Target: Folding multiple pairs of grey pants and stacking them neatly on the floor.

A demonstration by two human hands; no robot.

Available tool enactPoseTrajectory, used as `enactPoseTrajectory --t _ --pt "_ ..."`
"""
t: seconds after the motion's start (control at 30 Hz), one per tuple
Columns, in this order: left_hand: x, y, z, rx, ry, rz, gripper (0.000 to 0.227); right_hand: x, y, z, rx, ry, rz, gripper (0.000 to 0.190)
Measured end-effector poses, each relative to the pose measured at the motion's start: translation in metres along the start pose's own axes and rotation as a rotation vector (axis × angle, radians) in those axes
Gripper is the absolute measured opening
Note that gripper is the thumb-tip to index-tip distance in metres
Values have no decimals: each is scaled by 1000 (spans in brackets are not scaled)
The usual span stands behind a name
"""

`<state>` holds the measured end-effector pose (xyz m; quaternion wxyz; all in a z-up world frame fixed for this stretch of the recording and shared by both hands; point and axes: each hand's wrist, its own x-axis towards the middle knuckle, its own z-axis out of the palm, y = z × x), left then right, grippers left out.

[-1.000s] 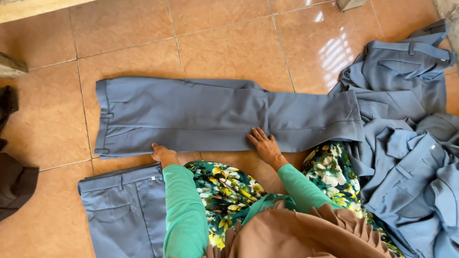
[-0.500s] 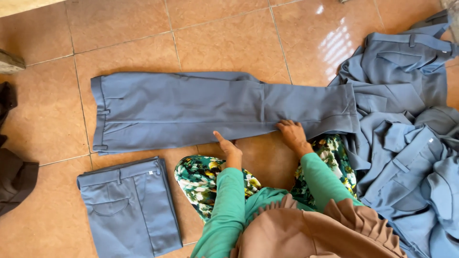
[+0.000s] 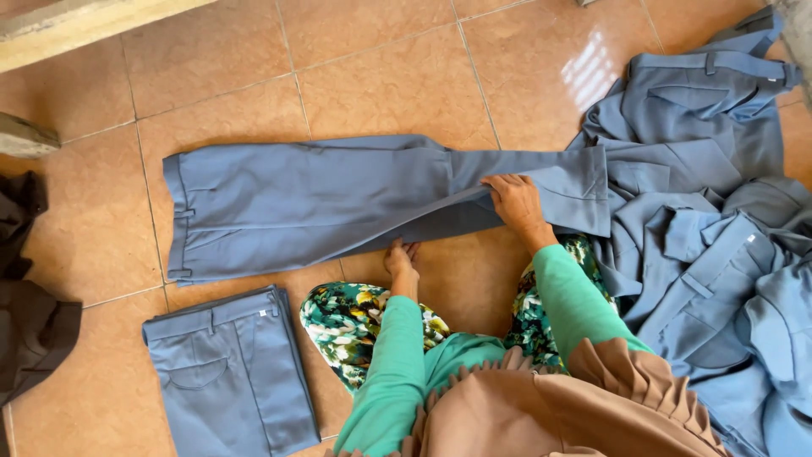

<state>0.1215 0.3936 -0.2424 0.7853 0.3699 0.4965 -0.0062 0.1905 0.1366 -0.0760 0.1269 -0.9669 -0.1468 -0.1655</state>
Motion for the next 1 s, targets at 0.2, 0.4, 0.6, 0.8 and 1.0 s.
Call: enactPoseTrajectory --t 0.2,0.4,0.6,0.8,1.0 --pt "-11 11 -27 -140 -3 -61 36 -55 -5 36 31 -133 46 9" --pt "-25 21 -28 -252 -115 -75 37 -75 -9 48 85 -158 130 15" --pt "4 9 -44 -116 8 -40 57 -34 -10 18 62 256 29 33" --pt "5 4 -37 -130 -114 -145 41 -20 -12 24 32 -193 26 8" --pt "13 -19 -26 -31 -91 -237 38 -23 -14 30 180 -1011 422 26"
